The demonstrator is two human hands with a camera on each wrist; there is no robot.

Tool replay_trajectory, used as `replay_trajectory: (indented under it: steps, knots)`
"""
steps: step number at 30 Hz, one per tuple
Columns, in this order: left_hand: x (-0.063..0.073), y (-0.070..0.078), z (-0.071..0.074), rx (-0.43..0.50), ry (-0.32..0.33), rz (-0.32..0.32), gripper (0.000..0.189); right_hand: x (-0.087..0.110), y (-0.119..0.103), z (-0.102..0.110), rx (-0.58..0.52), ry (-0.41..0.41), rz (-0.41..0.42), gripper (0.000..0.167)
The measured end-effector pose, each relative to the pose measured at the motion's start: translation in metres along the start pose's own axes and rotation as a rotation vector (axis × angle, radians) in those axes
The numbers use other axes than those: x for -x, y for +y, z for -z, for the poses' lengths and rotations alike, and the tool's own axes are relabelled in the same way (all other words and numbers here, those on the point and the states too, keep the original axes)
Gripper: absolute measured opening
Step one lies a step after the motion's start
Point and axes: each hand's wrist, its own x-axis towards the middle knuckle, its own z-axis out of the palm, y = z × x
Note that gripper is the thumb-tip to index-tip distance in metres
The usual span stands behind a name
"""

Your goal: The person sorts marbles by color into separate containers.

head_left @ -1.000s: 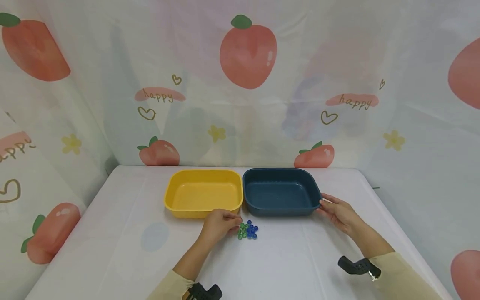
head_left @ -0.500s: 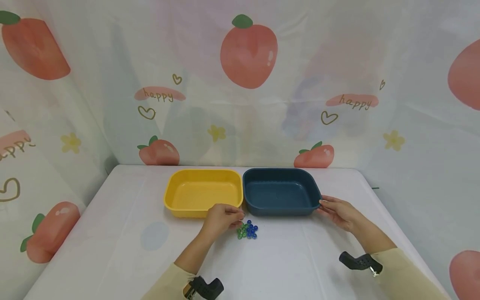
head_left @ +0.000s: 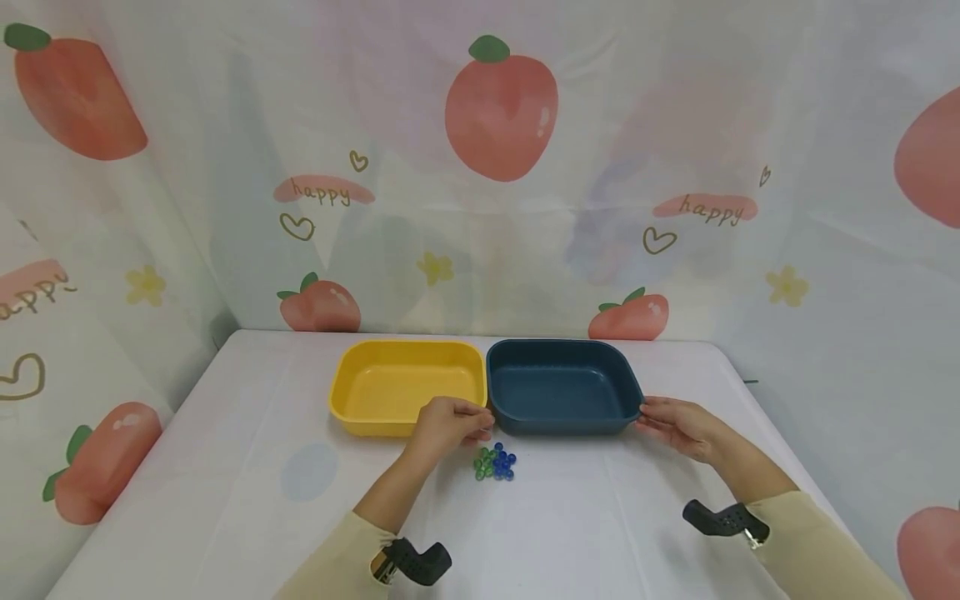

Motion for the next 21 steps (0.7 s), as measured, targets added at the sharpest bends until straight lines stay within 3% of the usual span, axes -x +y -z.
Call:
replay_trajectory:
  steps: [11, 21]
  knots:
    - [-0.013, 0.004, 0.002, 0.036, 0.009, 0.015, 0.021, -0.001, -0.001, 0.004, 0.018, 0.001, -0.027, 0.064]
    - [-0.021, 0.013, -0.001, 0.015, 0.017, 0.037, 0.021, -0.003, -0.003, 0.007, 0.047, -0.025, -0.035, 0.059]
